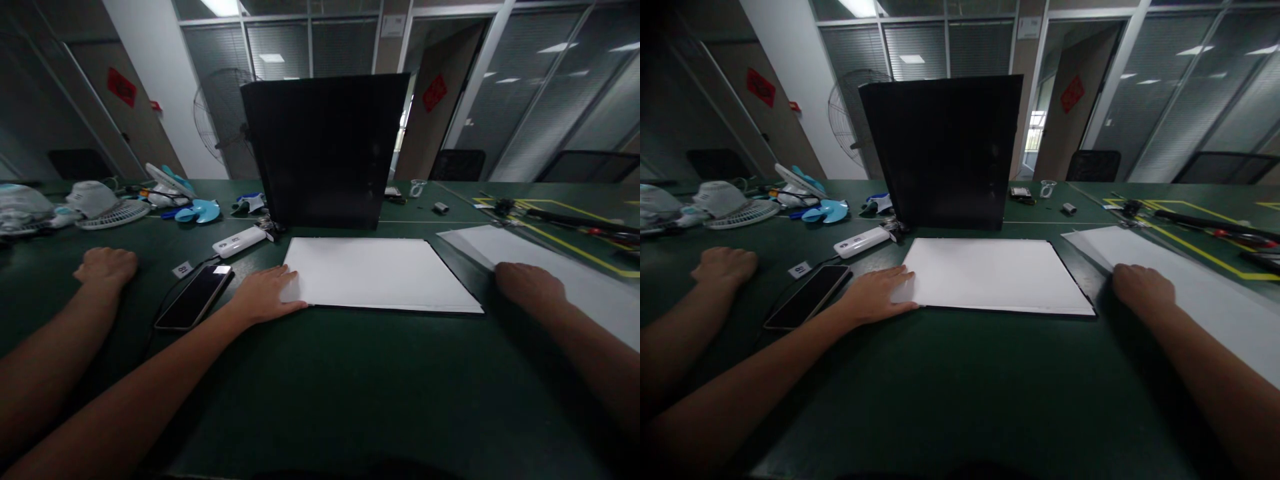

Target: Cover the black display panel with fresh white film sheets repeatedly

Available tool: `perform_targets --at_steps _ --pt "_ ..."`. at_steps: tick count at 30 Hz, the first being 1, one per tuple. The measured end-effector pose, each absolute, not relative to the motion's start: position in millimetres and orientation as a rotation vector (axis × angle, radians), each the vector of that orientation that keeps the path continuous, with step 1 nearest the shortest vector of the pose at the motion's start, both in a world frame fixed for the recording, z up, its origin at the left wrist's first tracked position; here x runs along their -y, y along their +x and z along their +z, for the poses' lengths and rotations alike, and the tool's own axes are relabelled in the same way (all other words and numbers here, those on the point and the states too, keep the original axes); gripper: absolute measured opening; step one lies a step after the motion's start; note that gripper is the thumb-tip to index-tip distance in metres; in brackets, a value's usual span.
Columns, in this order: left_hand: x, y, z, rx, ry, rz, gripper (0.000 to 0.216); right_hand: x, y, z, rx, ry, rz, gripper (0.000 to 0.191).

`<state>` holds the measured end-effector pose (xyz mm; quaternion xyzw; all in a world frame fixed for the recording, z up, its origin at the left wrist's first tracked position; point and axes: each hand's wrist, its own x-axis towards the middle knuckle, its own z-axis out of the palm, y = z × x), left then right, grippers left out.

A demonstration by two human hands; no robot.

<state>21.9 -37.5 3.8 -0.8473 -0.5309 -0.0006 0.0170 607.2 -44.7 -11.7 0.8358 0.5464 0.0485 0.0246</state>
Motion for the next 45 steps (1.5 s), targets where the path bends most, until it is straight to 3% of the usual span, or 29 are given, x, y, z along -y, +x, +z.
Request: perform_targets --at_steps 10,15,19,24,29,35,45 --pt "35.6 20.4 8.5 1.619 -2.705 0.018 0.099 65.9 547.2 20.0 -1.720 2.656 0.449 0.062" --pt "34.8 18.6 7.7 1.645 -2.706 0.008 0.100 80.5 498.7 12.3 -2.330 2.200 0.638 0.053" --pt "34.7 18.4 6.8 1.659 -2.703 0.006 0.099 82.7 479.7 -7.5 -2.838 1.724 0.404 0.042" --pt "35.1 19.6 5.8 1.642 -2.703 -0.009 0.103 80.2 465.9 -16.9 -3.040 1.426 0.099 0.040" --pt "35.4 19.5 3.9 1.640 -2.689 -0.066 0.109 72.6 479.8 -12.4 -2.887 1.809 0.103 0.050" --pt "37.0 20.5 5.1 1.620 -2.710 -0.040 0.101 54.5 532.9 -11.5 -2.164 2.406 0.248 0.079" --pt "36.9 21.3 4.5 1.611 -2.697 -0.021 0.103 51.1 541.4 -11.9 -1.956 2.544 0.019 0.077"
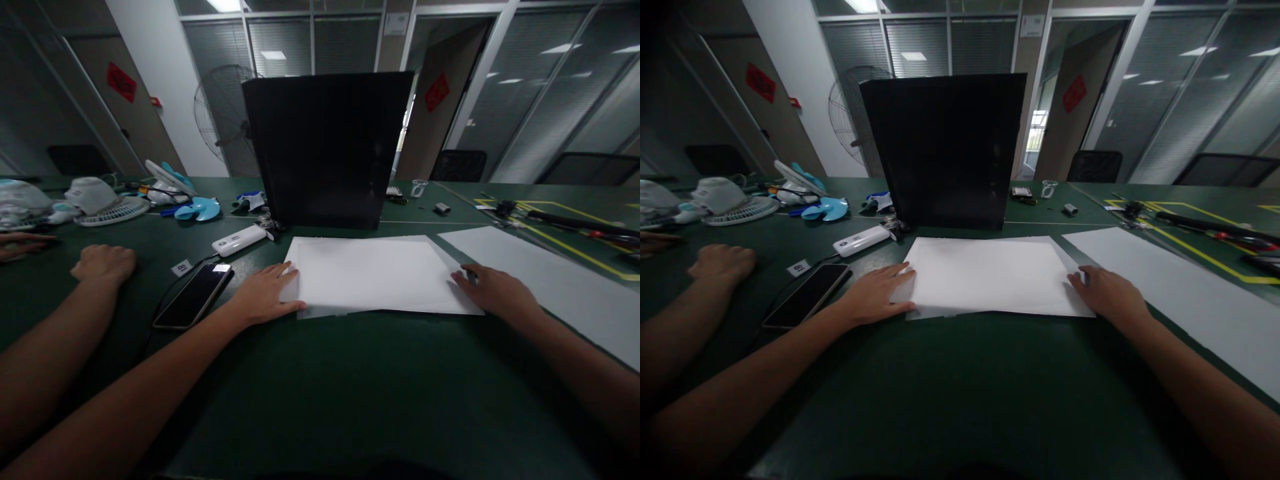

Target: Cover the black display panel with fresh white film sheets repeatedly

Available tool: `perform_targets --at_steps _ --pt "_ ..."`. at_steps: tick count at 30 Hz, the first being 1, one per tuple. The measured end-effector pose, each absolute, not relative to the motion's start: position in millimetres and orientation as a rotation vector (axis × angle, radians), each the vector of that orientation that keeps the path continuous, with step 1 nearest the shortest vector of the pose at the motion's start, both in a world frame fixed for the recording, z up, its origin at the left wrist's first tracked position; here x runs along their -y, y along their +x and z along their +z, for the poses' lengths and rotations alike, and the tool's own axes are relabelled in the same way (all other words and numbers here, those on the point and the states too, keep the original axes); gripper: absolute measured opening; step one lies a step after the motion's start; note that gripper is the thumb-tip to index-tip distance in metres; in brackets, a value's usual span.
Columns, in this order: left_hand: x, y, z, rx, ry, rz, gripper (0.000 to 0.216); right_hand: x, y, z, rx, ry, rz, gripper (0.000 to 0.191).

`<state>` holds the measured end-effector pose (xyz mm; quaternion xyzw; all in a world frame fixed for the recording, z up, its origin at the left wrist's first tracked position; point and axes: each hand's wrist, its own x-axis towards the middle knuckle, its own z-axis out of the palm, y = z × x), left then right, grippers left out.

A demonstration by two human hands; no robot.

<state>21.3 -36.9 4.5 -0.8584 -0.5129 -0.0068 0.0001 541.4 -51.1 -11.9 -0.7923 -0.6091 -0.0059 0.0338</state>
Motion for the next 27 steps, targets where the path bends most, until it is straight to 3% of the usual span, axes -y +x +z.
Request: perform_targets --at_steps 6,14,27 --pt "36.2 19.7 3.2 1.614 -2.696 0.000 0.114 49.1 543.1 -14.8 1.882 -2.355 0.025 0.073" --pt "35.6 18.8 2.3 1.571 -2.717 0.044 0.124 46.3 554.9 -11.7 1.754 -2.354 0.193 0.052" --pt "36.3 18.7 3.8 1.574 -2.734 0.019 0.098 50.7 541.9 -9.7 1.686 -2.352 0.274 0.050"
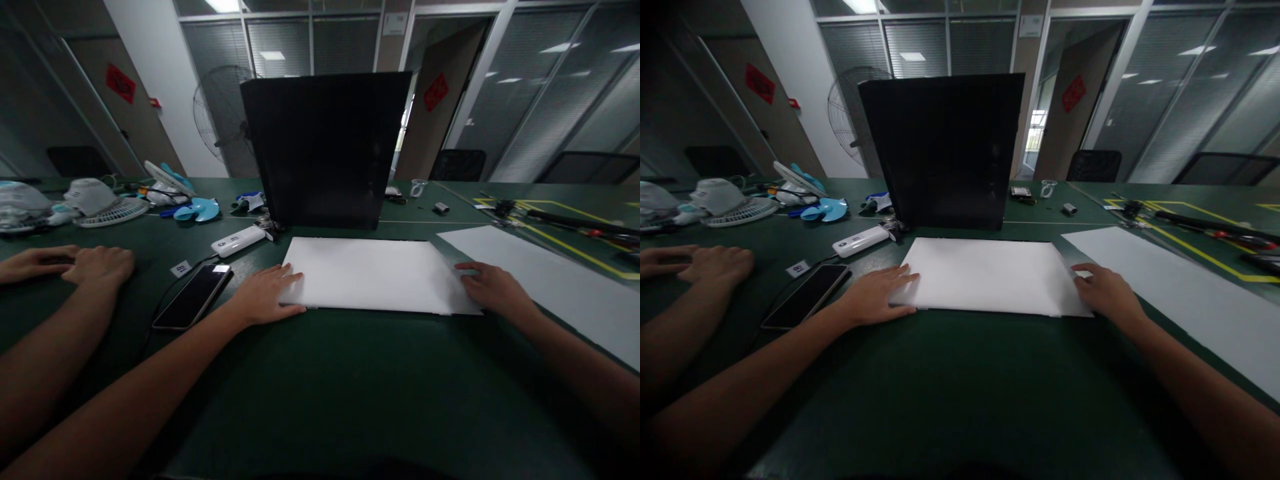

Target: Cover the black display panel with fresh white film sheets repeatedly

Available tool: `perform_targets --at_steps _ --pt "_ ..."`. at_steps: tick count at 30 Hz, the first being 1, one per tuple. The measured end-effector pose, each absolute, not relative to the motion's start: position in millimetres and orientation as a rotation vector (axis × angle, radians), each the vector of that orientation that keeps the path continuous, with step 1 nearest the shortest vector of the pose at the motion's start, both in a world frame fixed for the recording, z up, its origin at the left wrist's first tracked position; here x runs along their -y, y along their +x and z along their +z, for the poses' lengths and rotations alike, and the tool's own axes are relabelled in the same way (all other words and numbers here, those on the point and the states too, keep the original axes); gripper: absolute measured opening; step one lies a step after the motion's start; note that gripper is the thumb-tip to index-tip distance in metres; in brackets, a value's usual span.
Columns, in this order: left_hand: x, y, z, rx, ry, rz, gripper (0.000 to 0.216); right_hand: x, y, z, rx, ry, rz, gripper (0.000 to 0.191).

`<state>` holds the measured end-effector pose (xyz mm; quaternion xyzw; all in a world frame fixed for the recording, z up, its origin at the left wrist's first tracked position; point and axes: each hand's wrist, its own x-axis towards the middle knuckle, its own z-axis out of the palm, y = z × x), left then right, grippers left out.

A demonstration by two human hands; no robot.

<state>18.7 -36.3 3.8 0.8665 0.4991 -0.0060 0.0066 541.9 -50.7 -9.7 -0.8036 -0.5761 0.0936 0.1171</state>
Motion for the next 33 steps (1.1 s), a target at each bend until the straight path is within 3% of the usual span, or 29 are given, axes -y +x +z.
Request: perform_targets --at_steps 17,23,29,33 --pt "37.2 21.1 5.8 -1.616 2.695 -0.015 0.098 49.6 544.9 -3.3 1.792 -2.575 0.096 0.057" --pt "35.0 19.0 3.4 -1.596 2.707 0.005 0.098 45.2 582.4 -3.8 1.696 -2.596 -0.131 0.062" --pt "35.6 19.6 6.2 -1.607 2.672 -0.019 0.097 36.8 640.0 -31.0 1.504 -2.705 -0.121 0.096" --pt "36.8 20.5 8.3 -1.613 2.661 -0.023 0.097 30.1 650.9 -40.8 1.455 -2.752 0.034 0.095"
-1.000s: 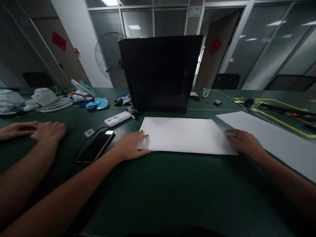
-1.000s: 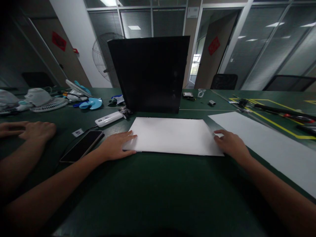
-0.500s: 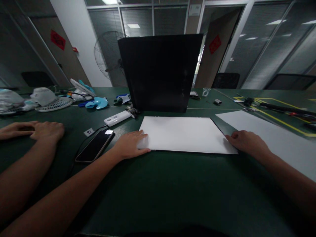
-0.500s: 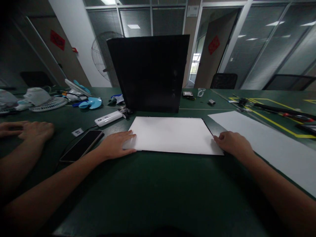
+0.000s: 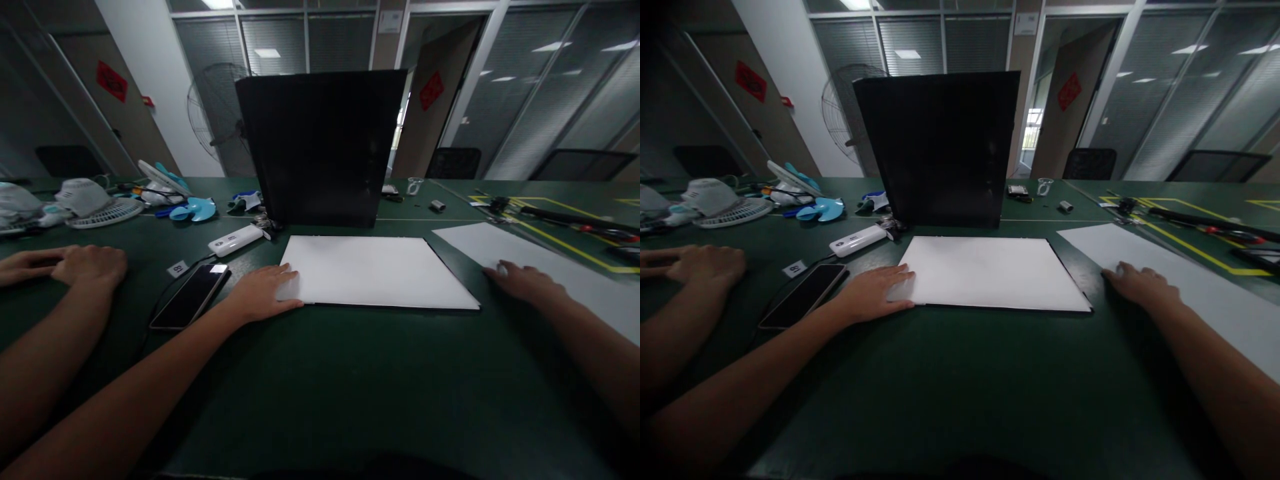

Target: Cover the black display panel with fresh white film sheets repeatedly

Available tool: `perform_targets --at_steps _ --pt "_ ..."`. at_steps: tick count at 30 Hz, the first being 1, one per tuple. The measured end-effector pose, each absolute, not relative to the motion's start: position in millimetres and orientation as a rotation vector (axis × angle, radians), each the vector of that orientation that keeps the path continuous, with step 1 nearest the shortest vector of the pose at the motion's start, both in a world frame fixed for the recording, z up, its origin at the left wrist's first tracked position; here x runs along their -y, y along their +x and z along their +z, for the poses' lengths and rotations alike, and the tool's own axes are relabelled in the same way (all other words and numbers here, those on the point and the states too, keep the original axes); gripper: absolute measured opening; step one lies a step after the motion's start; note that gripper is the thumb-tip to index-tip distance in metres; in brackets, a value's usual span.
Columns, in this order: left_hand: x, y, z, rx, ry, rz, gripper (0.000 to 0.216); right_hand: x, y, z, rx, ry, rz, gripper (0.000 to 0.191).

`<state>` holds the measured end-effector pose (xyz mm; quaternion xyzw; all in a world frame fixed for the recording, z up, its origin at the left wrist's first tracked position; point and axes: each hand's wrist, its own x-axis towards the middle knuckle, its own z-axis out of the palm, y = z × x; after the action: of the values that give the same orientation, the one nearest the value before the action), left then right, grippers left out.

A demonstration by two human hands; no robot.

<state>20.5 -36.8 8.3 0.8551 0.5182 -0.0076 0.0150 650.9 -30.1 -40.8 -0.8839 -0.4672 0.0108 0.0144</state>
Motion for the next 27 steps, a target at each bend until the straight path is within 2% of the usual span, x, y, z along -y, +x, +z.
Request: perform_targets --at_steps 8,18,27 --pt "38.3 21.1 9.2 -1.612 2.646 -0.029 0.098 30.9 638.2 -34.0 1.538 -2.690 -0.033 0.078" --pt "40.1 22.6 9.7 -1.632 2.647 -0.037 0.096 30.0 628.2 -34.6 1.567 -2.700 -0.086 0.075" --pt "42.9 23.6 13.2 -1.620 2.658 -0.041 0.095 39.5 613.7 -24.5 1.586 -2.671 -0.202 0.053"
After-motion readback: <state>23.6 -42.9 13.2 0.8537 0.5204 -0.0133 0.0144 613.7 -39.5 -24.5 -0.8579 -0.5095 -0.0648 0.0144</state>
